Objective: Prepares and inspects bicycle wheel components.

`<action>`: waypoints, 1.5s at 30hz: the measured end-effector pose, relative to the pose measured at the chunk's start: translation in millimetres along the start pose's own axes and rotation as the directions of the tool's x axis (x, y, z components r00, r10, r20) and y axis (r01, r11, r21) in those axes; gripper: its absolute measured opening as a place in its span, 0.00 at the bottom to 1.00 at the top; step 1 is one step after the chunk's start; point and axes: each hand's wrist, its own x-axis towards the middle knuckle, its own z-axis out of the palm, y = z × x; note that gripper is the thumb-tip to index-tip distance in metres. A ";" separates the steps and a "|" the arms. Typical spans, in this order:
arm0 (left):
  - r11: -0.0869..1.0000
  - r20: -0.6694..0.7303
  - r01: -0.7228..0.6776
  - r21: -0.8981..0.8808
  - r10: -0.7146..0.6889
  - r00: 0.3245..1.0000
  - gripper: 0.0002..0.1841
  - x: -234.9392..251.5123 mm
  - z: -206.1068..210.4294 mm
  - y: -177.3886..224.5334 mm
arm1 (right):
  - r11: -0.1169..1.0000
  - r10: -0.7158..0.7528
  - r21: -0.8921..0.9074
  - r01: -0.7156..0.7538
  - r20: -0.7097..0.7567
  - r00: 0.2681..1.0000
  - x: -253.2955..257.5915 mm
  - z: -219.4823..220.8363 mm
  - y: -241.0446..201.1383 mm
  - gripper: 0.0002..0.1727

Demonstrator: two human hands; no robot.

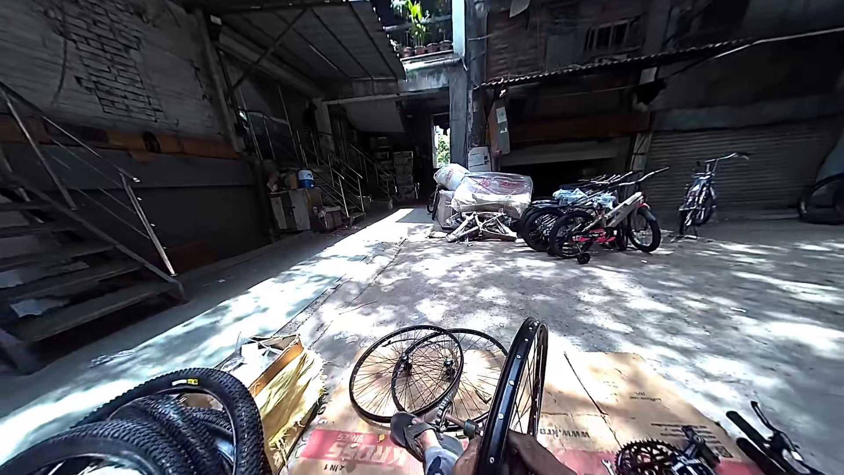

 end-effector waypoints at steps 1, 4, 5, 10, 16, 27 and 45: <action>0.996 0.175 -0.072 -0.052 0.080 0.981 0.26 13.0 -23.4 -15.8 | 1.000 0.003 0.014 -0.003 -0.033 0.999 2.6 0.5 0.4 0.20; 0.978 0.561 -0.095 -0.188 0.186 0.806 0.34 53.3 -67.2 -42.1 | 0.995 -0.077 -0.084 0.055 -0.283 0.956 15.4 19.3 6.6 0.09; 0.972 0.541 -0.077 -0.221 0.188 0.820 0.29 50.9 -68.6 -43.1 | 0.990 -0.110 -0.121 0.072 -0.345 0.932 17.9 25.9 10.0 0.11; 0.997 0.225 -0.036 -0.065 0.049 0.973 0.12 20.1 -50.0 -21.7 | 1.000 0.008 -0.003 -0.008 -0.091 0.996 15.1 3.4 0.0 0.16; 0.972 0.200 -0.227 0.061 0.211 0.957 0.17 30.7 -52.7 -38.8 | 0.999 -0.016 -0.049 0.022 0.120 0.993 18.3 -8.3 12.9 0.16; 0.917 0.398 -0.365 0.160 0.279 0.874 0.33 29.6 -42.9 13.4 | 1.000 0.017 -0.014 -0.014 0.243 0.970 -9.1 -6.4 7.8 0.24; 0.992 0.252 -0.115 -0.046 0.123 0.960 0.20 11.0 -66.2 -33.0 | 0.965 0.052 0.260 -0.032 -0.072 0.996 16.8 -0.3 17.2 0.30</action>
